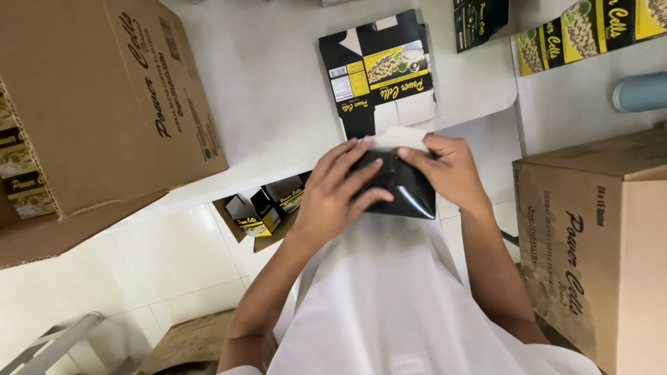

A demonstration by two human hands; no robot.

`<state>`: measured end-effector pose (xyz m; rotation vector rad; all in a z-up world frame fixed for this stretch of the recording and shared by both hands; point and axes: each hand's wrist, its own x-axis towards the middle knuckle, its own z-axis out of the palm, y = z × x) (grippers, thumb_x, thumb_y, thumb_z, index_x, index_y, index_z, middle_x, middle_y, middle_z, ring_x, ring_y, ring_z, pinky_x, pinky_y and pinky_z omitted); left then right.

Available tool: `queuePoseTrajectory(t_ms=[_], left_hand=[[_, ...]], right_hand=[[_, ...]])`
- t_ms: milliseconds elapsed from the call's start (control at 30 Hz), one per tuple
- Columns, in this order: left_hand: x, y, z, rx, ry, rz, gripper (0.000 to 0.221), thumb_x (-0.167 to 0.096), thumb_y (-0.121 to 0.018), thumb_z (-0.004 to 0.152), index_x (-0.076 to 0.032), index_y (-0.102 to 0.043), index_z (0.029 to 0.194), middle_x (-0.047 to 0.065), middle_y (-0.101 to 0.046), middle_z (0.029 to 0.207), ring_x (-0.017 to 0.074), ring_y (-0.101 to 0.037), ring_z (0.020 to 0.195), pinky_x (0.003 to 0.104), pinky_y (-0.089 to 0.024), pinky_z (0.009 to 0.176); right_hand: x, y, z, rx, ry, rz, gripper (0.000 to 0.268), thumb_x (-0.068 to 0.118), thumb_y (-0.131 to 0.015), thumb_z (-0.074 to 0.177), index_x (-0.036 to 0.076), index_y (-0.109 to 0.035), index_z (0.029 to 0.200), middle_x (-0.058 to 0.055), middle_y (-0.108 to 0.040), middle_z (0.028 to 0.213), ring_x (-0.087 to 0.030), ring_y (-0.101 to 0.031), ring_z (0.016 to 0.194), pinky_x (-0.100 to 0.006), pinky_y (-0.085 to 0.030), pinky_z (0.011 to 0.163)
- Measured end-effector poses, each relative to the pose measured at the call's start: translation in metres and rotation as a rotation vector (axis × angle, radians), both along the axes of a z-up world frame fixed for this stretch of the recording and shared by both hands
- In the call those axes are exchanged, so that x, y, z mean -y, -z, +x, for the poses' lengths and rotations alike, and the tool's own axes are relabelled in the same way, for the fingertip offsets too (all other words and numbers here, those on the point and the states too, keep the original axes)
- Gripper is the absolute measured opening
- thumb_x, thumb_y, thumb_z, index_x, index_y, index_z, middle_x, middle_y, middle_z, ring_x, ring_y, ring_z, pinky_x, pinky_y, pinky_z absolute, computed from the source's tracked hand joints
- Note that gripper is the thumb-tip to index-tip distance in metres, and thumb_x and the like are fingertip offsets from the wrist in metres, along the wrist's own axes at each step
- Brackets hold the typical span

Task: Assembling and folding small cardboard product boxes from flat blanks and stacking them.

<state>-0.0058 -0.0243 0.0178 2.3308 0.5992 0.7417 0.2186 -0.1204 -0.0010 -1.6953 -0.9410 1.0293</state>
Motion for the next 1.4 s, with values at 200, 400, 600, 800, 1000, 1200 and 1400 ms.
queuePoseTrajectory(t_ms=[200,400,600,800,1000,1200,1400], left_hand=[[-0.006,-0.019,0.003,-0.118,0.199,-0.09,0.07,-0.043,-0.097,0.063,-0.013,-0.073,0.122,0.019,-0.024,0.161,0.0521,-0.025,0.147,0.057,-0.036,0.117],[-0.006,-0.004,-0.001,-0.023,0.196,-0.316,0.069,-0.037,-0.098,0.057,-0.015,-0.075,0.118,0.018,-0.036,0.155,0.0431,-0.036,0.146,0.052,-0.042,0.119],[0.0,0.002,0.002,-0.051,0.206,-0.287,0.065,-0.036,-0.099,0.059,-0.006,-0.069,0.109,0.017,-0.042,0.153,0.0434,-0.043,0.144,0.052,-0.048,0.111],[0.001,-0.008,0.0,-0.018,0.175,-0.193,0.067,-0.04,-0.099,0.06,-0.012,-0.069,0.113,0.014,-0.046,0.149,0.0424,-0.046,0.14,0.053,-0.048,0.109],[-0.002,-0.011,0.004,-0.013,0.146,-0.266,0.086,-0.039,-0.101,0.056,-0.009,-0.055,0.122,0.015,-0.052,0.148,0.0413,-0.052,0.138,0.049,-0.05,0.11],[-0.002,-0.01,0.008,0.079,0.114,-0.46,0.114,-0.035,-0.104,0.054,-0.006,-0.037,0.141,0.017,-0.052,0.149,0.0365,-0.058,0.134,0.044,-0.05,0.113],[-0.007,-0.003,0.012,0.057,0.023,-0.489,0.12,-0.032,-0.105,0.049,-0.008,-0.038,0.146,0.018,-0.05,0.145,0.0369,-0.06,0.132,0.042,-0.053,0.11]], right_hand=[[0.005,-0.006,0.0,-0.061,0.018,0.029,0.027,0.015,-0.072,0.099,-0.002,-0.073,0.119,0.004,-0.074,0.098,-0.002,-0.058,0.087,-0.02,-0.049,0.074],[-0.005,-0.05,-0.007,-0.142,-0.248,0.209,0.034,0.03,-0.052,0.105,0.004,-0.072,0.114,-0.01,-0.071,0.122,-0.014,-0.066,0.12,-0.028,-0.048,0.105],[0.009,-0.045,-0.006,0.028,-0.279,0.07,0.032,0.019,-0.078,0.089,0.005,-0.076,0.118,-0.018,-0.075,0.127,-0.022,-0.073,0.116,-0.032,-0.056,0.097],[0.013,-0.037,-0.002,-0.241,-0.183,0.063,0.039,0.014,-0.073,0.093,0.004,-0.069,0.13,-0.012,-0.074,0.127,-0.02,-0.072,0.118,-0.031,-0.056,0.103],[0.001,-0.068,-0.012,0.067,-0.239,0.013,0.053,0.007,-0.083,0.079,0.004,-0.068,0.129,-0.012,-0.075,0.121,-0.014,-0.071,0.109,-0.027,-0.055,0.094],[0.017,-0.05,-0.007,0.332,-0.259,0.132,0.041,0.018,-0.083,0.09,0.016,-0.073,0.13,-0.01,-0.077,0.128,-0.019,-0.077,0.118,-0.03,-0.06,0.101],[0.009,-0.088,-0.017,0.768,-0.601,0.019,0.082,0.057,-0.084,0.064,0.014,-0.065,0.131,-0.023,-0.04,0.157,-0.044,-0.048,0.13,-0.049,-0.047,0.099]])
